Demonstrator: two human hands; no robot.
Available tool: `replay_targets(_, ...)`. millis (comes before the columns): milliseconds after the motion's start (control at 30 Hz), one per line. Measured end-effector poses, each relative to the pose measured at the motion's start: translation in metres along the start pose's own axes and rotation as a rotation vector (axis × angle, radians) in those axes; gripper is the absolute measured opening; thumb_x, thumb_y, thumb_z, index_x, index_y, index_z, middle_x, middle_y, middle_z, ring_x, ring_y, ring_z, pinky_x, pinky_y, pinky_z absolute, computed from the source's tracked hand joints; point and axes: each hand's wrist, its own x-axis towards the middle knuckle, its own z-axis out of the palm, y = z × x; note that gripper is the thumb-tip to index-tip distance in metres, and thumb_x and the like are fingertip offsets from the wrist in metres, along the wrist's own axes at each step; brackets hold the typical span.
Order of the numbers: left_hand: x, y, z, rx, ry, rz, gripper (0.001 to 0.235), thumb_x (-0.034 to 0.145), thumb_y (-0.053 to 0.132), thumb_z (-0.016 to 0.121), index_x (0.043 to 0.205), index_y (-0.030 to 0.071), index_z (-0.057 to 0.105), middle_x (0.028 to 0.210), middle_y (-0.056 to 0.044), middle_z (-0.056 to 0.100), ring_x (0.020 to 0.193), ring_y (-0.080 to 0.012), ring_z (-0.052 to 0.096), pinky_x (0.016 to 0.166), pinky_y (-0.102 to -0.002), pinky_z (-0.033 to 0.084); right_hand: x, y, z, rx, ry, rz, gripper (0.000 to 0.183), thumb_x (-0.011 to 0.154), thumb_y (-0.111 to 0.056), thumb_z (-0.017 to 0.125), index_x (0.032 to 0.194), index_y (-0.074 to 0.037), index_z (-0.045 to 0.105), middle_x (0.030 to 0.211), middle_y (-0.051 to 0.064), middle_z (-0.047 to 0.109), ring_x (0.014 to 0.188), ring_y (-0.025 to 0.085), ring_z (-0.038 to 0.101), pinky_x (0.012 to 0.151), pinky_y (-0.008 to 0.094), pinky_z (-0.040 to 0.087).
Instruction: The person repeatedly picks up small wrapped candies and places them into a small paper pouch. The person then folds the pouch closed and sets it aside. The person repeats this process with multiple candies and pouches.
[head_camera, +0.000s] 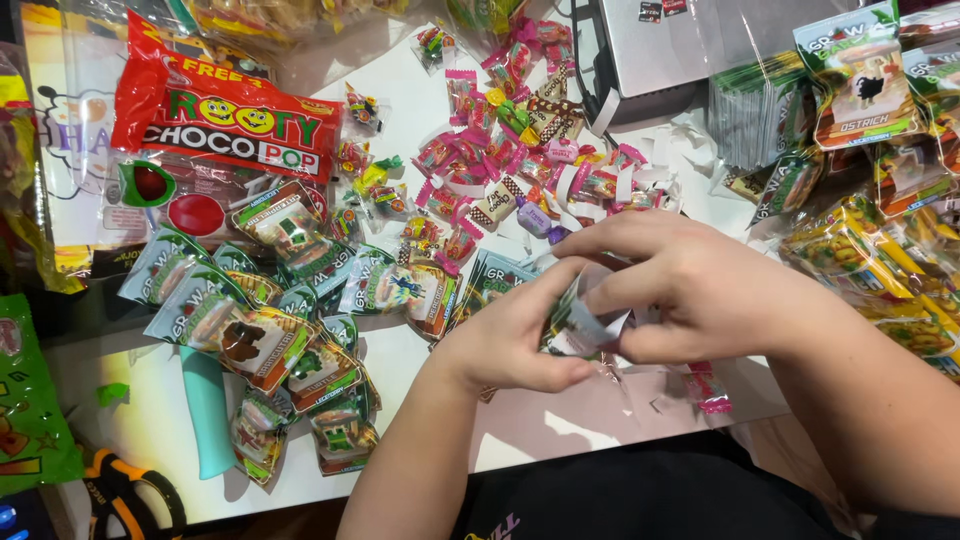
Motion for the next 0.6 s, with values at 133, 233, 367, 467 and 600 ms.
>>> replay_targets(133, -0.006, -0.025, 0.001, -0.376, -0.021, 0.056, 0.083, 0.088, 0.028, 0.074, 0.153, 0.0, 0.031, 0.138, -0.008, 0.05, 0.132, -0.0163, 0.049, 0.116, -0.033, 0.043, 0.0, 0.002, -0.005, 0.093, 0.063, 0.028, 0.011, 0.081, -0.012, 0.066, 0.089, -0.013, 0.074, 0.134, 0.021, 0.065, 0.109, 0.033, 0.07, 0.092, 0.044, 0.052)
replay_targets(233, -0.005, -0.023, 0.003, -0.291, 0.012, -0.004, 0.085, 0.09, 0.026, 0.07, 0.156, 0.001, 0.024, 0.16, -0.013, 0.033, 0.15, -0.0211, 0.032, 0.125, -0.038, 0.032, 0.002, 0.005, -0.003, 0.145, 0.043, 0.053, 0.029, 0.083, -0.04, 0.075, 0.093, -0.013, 0.073, 0.14, 0.023, 0.058, 0.125, 0.036, 0.064, 0.101, 0.048, 0.05)
replay_targets(367, -0.001, -0.014, 0.003, -0.125, 0.016, -0.083, 0.074, 0.088, 0.027, 0.064, 0.149, 0.001, 0.03, 0.146, -0.012, 0.04, 0.137, -0.0194, 0.039, 0.114, -0.035, 0.037, 0.01, 0.006, 0.0, 0.088, 0.0, 0.017, 0.038, 0.085, -0.041, 0.074, 0.069, -0.008, 0.062, 0.14, 0.026, 0.057, 0.121, 0.04, 0.061, 0.098, 0.052, 0.046)
replay_targets(467, 0.001, -0.01, 0.002, -0.159, 0.03, -0.057, 0.068, 0.089, 0.025, 0.064, 0.147, 0.004, 0.037, 0.138, -0.01, 0.053, 0.13, -0.0178, 0.051, 0.111, -0.034, 0.045, 0.011, 0.008, 0.002, 0.115, 0.026, 0.002, 0.039, 0.089, -0.038, 0.071, 0.069, -0.006, 0.059, 0.137, 0.025, 0.06, 0.117, 0.039, 0.063, 0.096, 0.051, 0.047)
replay_targets(600, 0.005, -0.01, -0.003, 0.107, 0.071, -0.166, 0.079, 0.084, 0.041, 0.06, 0.151, 0.006, 0.036, 0.158, -0.013, 0.042, 0.143, -0.0215, 0.042, 0.114, -0.038, 0.038, 0.007, 0.013, 0.012, 0.168, 0.107, 0.044, 0.035, 0.091, -0.032, 0.067, 0.074, -0.003, 0.059, 0.125, 0.021, 0.066, 0.105, 0.033, 0.07, 0.087, 0.042, 0.054)
